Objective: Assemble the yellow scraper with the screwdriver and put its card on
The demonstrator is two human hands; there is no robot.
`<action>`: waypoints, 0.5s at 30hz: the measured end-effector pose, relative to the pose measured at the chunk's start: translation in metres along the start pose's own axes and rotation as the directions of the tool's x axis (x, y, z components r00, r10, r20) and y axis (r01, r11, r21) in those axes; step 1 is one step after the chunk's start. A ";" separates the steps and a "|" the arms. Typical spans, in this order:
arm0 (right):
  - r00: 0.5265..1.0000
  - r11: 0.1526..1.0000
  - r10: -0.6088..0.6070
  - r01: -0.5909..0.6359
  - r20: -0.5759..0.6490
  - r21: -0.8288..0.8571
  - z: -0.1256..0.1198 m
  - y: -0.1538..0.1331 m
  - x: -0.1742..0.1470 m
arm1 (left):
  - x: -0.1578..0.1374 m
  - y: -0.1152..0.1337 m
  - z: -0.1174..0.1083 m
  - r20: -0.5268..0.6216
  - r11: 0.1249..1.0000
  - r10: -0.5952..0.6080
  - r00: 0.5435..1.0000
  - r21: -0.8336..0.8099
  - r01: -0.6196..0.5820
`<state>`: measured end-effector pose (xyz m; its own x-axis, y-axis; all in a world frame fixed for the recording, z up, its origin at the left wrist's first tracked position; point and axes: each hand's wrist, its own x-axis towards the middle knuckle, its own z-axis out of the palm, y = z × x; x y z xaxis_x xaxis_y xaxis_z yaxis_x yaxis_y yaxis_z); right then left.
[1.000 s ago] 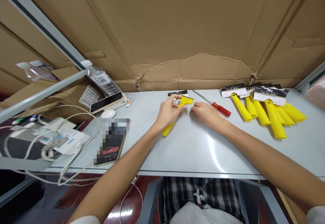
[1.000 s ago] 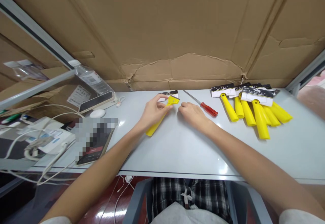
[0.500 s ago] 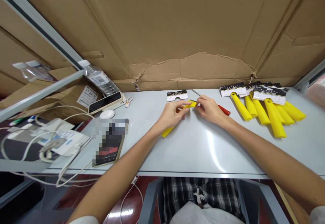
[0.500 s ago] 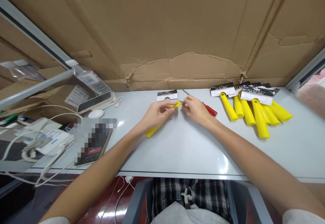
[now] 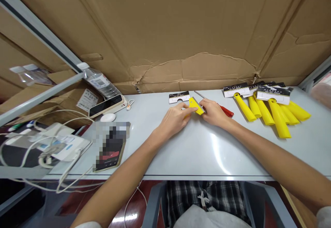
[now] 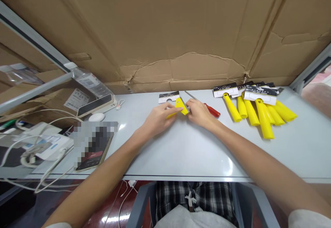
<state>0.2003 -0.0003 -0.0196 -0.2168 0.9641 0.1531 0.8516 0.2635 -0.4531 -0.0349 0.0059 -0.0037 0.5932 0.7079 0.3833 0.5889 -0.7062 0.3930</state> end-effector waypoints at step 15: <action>0.998 0.952 -0.005 0.023 -0.061 0.305 0.005 0.012 0.007 | 0.015 0.015 -0.010 0.067 0.406 -0.527 0.847 -0.856 0.320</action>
<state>0.2066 0.0093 -0.0285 -0.1911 0.9591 0.2089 0.6600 0.2831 -0.6959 -0.0223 0.0059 0.0160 0.2292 0.9714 0.0617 -0.0416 -0.0536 0.9977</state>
